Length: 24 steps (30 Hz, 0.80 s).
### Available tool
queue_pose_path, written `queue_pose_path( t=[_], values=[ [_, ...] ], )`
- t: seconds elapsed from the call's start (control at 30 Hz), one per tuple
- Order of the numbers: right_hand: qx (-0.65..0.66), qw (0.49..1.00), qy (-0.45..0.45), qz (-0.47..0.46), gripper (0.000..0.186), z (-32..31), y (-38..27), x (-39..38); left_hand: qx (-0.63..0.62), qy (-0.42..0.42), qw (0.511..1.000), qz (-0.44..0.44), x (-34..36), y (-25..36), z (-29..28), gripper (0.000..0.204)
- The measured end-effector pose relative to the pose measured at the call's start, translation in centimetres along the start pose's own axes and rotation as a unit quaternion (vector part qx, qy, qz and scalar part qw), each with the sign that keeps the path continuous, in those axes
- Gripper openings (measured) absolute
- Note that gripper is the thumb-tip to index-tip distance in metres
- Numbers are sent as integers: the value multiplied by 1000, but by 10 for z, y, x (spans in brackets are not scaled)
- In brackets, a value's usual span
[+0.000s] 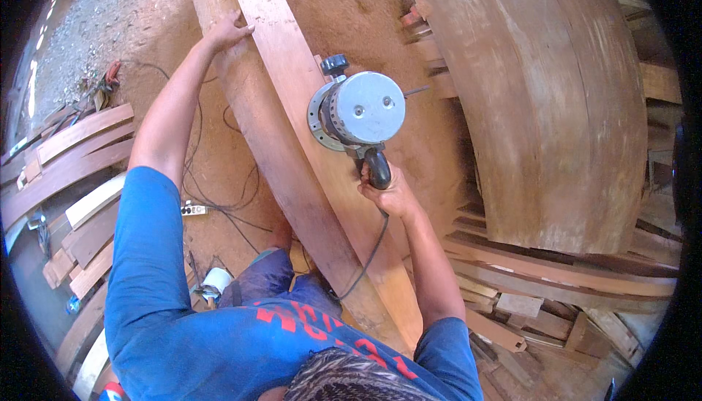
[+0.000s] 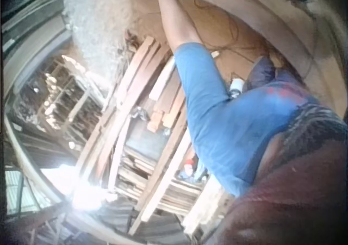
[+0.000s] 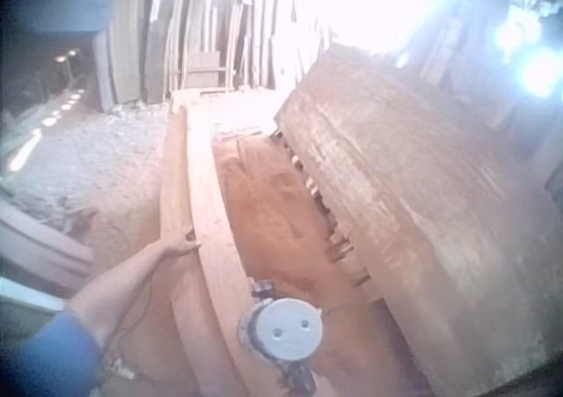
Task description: The person uses a handheld router to shape the edge of a long wooden plank, then moves the board and repeats the process on another section.
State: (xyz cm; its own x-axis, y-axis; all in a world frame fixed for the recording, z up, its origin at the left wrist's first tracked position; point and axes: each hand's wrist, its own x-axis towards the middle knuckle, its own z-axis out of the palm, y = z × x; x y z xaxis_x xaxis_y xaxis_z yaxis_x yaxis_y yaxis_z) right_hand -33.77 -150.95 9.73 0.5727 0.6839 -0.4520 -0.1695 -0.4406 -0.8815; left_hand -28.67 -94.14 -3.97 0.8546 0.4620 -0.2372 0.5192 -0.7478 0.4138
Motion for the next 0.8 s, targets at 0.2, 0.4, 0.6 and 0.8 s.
queue_pose_path(
  t=[0.2,0.4,0.6,0.8],
  values=[
    [-21,1000,-12,1,29,1,-20,35,-129,-28,991,8,4,-18,27,74],
    [15,1000,-16,-1,31,9,-28,61,-27,-43,999,-12,-14,2,12,79],
    [16,1000,-9,1,31,11,-38,80,2,-38,998,-54,-30,23,18,81],
    [29,999,-13,-5,30,8,-49,133,-46,-65,991,-107,-22,37,8,84]
  ],
)
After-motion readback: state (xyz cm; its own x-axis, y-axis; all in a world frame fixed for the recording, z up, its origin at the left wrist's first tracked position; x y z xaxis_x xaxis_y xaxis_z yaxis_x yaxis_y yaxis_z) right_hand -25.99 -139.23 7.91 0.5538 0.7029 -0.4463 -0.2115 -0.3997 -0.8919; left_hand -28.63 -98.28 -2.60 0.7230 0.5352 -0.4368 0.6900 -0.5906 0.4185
